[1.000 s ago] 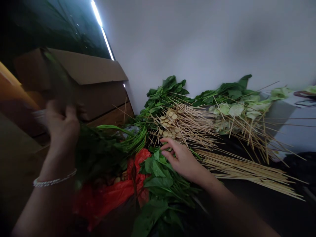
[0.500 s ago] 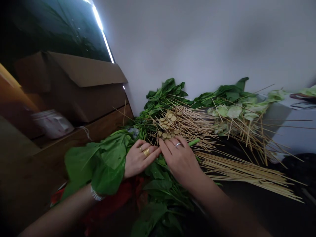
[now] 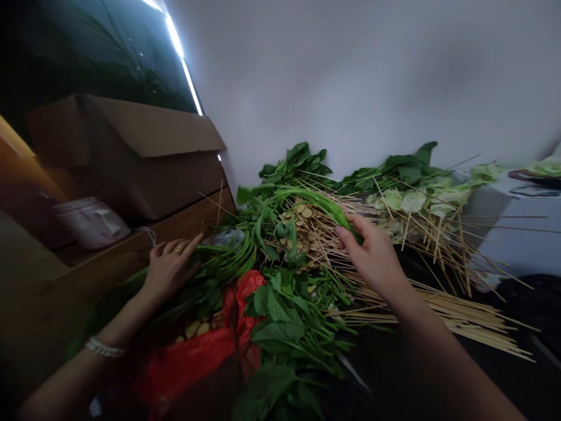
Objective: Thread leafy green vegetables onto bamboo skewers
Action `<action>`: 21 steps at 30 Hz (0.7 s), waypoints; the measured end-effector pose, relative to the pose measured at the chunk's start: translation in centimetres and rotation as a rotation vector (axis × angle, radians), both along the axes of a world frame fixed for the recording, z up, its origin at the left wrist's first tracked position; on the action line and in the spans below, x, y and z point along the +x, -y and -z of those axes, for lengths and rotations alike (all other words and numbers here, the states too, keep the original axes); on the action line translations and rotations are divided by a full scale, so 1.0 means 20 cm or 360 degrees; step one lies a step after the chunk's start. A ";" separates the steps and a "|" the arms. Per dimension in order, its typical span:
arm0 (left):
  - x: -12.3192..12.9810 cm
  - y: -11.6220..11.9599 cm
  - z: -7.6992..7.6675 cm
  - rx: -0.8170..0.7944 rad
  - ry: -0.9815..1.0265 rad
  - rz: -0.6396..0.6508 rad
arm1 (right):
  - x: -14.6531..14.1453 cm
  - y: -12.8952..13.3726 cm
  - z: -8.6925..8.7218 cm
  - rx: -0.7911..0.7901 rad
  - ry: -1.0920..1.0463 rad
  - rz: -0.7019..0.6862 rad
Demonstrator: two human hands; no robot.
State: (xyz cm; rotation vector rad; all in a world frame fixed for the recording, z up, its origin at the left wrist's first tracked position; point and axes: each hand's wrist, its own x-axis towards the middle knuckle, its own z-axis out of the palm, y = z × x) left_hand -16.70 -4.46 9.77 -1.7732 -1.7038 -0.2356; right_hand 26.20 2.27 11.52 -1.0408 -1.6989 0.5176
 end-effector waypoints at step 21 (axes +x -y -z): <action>0.73 -0.37 0.15 0.0621 0.2084 0.0730 | -0.14 -0.01 0.09 -0.0891 -0.1070 -0.0770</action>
